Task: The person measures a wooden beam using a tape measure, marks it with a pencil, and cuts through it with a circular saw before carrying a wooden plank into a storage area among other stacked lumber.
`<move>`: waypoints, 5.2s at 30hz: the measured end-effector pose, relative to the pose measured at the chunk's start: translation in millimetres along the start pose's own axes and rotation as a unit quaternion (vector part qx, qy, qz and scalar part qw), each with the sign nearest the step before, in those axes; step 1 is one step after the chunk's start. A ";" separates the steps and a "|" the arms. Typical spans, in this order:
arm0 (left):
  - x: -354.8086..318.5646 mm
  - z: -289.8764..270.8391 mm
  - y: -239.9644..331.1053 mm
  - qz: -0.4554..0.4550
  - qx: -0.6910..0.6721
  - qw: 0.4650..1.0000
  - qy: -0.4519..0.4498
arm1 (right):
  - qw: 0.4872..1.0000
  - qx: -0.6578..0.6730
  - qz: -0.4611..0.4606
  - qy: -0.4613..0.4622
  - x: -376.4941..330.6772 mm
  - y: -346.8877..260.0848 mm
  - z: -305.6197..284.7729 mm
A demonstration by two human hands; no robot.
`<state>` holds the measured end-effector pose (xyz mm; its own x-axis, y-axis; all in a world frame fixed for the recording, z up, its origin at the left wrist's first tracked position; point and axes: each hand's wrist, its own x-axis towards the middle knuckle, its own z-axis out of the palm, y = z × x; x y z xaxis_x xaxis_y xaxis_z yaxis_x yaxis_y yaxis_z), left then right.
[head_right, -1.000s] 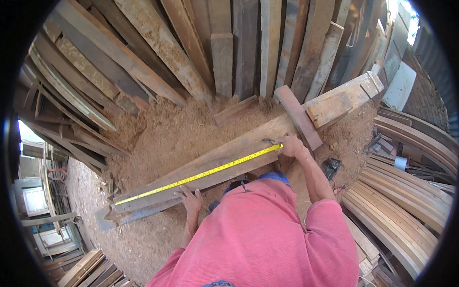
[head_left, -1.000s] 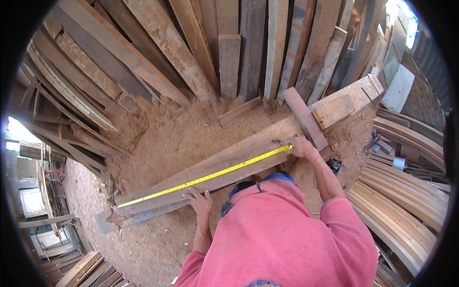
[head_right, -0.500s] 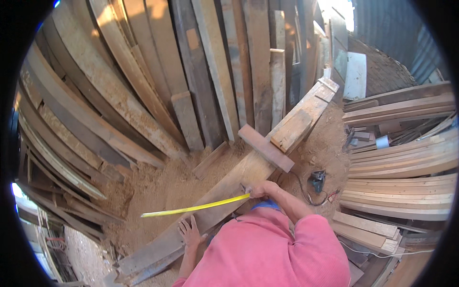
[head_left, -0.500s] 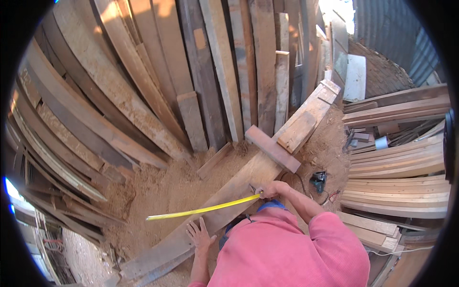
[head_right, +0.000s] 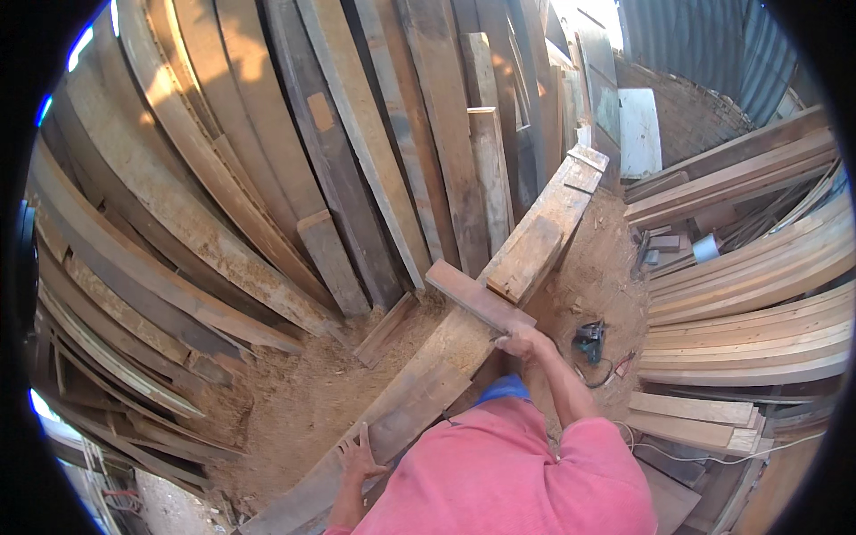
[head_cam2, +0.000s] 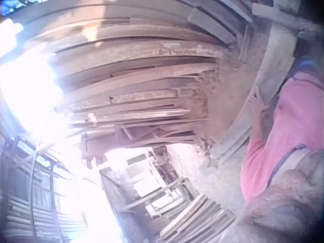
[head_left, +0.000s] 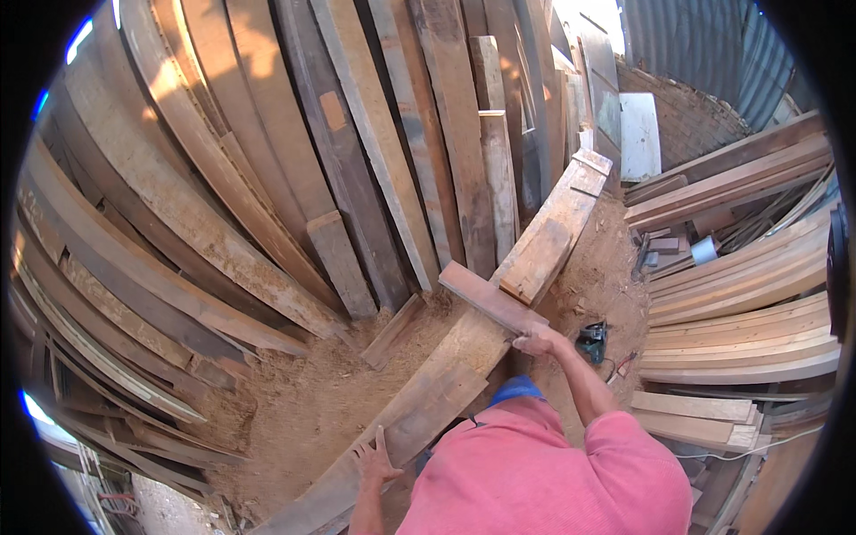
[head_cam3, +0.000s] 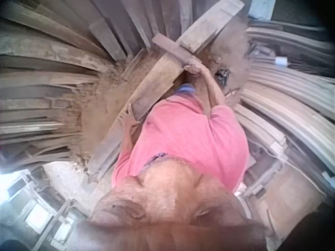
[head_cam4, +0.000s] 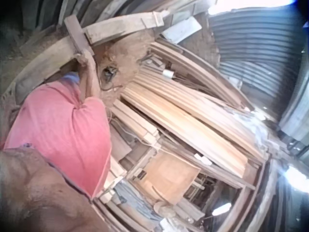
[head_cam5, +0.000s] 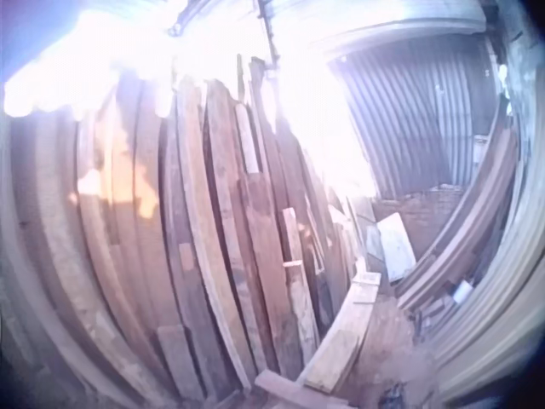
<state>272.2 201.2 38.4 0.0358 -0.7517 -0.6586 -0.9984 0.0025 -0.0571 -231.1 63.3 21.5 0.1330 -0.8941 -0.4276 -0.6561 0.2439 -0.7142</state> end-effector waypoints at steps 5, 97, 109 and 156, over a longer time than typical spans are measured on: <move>15.0 -9.6 38.8 0.026 0.013 0.999 -0.016 | 0.980 -0.069 0.133 0.134 27.7 -4.3 -76.2; -121.4 -53.1 127.3 -0.011 -0.851 0.234 0.469 | 0.768 -0.082 -0.412 -0.484 11.3 -260.2 101.5; -240.8 41.0 91.9 -0.167 -0.701 0.282 0.634 | 0.718 -0.306 -0.500 -0.374 -1.4 -251.9 257.9; -568.0 522.4 -245.3 -0.062 -0.486 -0.505 0.710 | 0.569 -0.432 -0.621 -0.323 -331.3 -579.0 1067.3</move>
<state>520.0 972.1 34.4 0.6607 0.5247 -0.5367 -0.5283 0.8331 0.1641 897.5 619.1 -14.8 0.9545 0.2181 -0.2034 0.1598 -0.9500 -0.2683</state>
